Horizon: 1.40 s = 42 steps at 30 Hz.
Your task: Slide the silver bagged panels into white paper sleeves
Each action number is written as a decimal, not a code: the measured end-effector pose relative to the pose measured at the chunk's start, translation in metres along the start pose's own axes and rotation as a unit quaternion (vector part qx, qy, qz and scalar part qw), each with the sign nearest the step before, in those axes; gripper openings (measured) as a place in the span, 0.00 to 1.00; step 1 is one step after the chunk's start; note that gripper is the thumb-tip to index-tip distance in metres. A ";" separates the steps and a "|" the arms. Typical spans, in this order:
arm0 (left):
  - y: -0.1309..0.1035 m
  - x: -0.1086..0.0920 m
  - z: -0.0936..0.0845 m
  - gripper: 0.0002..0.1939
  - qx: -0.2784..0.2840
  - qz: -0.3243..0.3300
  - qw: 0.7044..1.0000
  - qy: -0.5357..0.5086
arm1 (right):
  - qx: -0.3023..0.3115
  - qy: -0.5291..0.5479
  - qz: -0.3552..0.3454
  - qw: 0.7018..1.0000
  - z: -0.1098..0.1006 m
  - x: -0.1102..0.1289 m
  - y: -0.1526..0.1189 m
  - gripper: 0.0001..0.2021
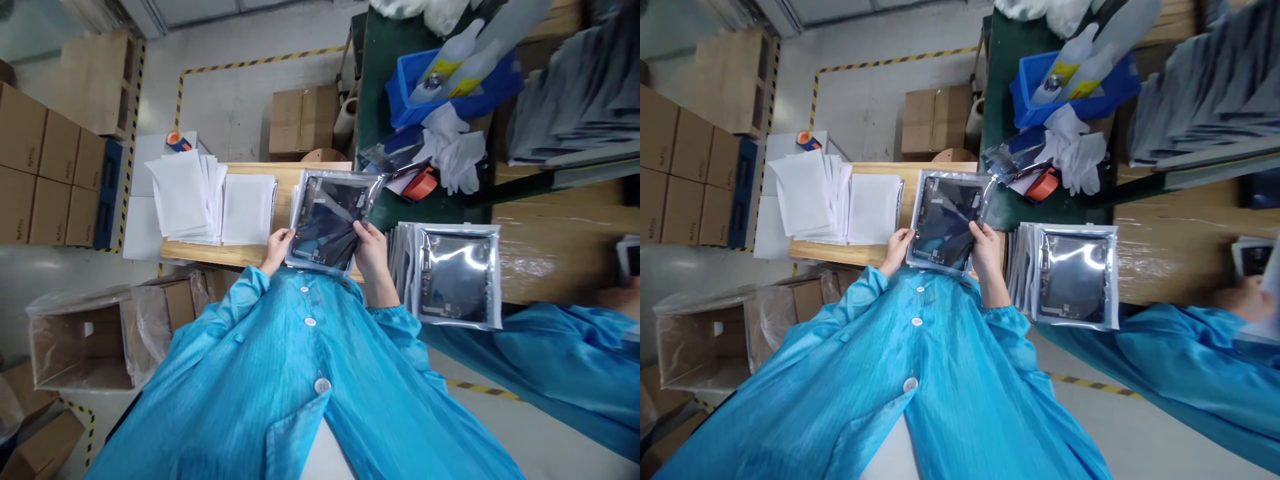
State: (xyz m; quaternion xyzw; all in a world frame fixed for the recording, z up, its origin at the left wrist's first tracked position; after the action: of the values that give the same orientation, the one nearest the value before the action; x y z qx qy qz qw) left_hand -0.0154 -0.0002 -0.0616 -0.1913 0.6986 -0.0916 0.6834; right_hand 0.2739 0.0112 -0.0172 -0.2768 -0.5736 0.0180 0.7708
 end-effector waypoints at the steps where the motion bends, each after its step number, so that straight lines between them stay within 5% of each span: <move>1: 0.001 0.002 -0.002 0.28 -0.014 -0.009 1.000 0.001 | -0.014 -0.002 -0.007 1.000 -0.003 0.002 -0.004 0.24; 5: 0.009 0.003 -0.020 0.21 -0.103 -0.046 0.993 0.039 | -0.094 0.007 -0.038 0.995 -0.030 0.017 -0.019 0.24; 10: 0.041 -0.024 -0.024 0.13 -0.096 -0.017 0.988 0.116 | -0.168 0.095 -0.042 0.980 -0.101 0.038 -0.025 0.19; 14: 0.066 -0.056 -0.031 0.03 -0.104 0.027 0.974 0.198 | -0.212 0.065 -0.029 0.975 -0.154 0.051 -0.033 0.17; 17: 0.060 -0.083 -0.038 0.17 -0.166 0.074 0.943 0.280 | -0.223 0.011 -0.010 0.975 -0.173 0.053 -0.045 0.15; 19: 0.044 -0.097 -0.025 0.23 -0.174 0.135 0.922 0.318 | -0.218 -0.007 0.016 0.976 -0.174 0.048 -0.051 0.15; 21: 0.028 -0.099 0.009 0.21 -0.104 0.186 0.916 0.341 | -0.212 -0.010 0.036 0.977 -0.170 0.043 -0.053 0.16; 23: 0.016 -0.086 0.044 0.19 -0.022 0.190 0.916 0.352 | -0.212 -0.009 0.045 0.976 -0.163 0.039 -0.052 0.17; 25: 0.011 -0.070 0.060 0.22 0.001 0.161 0.922 0.352 | -0.209 -0.015 0.047 0.977 -0.157 0.039 -0.051 0.17; 29: 0.015 -0.058 0.052 0.20 -0.002 0.128 0.945 0.302 | -0.149 -0.055 0.061 0.985 -0.140 0.047 -0.049 0.18; 34: -0.006 -0.072 0.038 0.15 0.026 0.144 0.958 0.247 | -0.047 -0.121 0.112 0.985 -0.117 0.064 -0.052 0.20; 39: -0.050 -0.087 0.062 0.25 0.123 0.191 0.930 0.287 | -0.024 -0.170 0.127 0.977 -0.114 0.080 -0.050 0.21; 42: -0.061 -0.085 0.075 0.20 0.157 0.198 0.899 0.358 | -0.032 -0.171 0.114 0.978 -0.115 0.085 -0.042 0.20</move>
State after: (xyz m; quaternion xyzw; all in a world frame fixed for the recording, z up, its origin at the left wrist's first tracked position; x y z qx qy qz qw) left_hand 0.0665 -0.0118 0.0369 0.1064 0.8961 -0.1252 0.4122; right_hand 0.3936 -0.0419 0.0540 -0.3576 -0.6618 0.1349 0.6450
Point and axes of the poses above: each hand's wrist, its own y-axis towards the middle knuckle, its own z-axis out of the palm, x = y × z, the point moved 9 cm from there along y, towards the middle knuckle
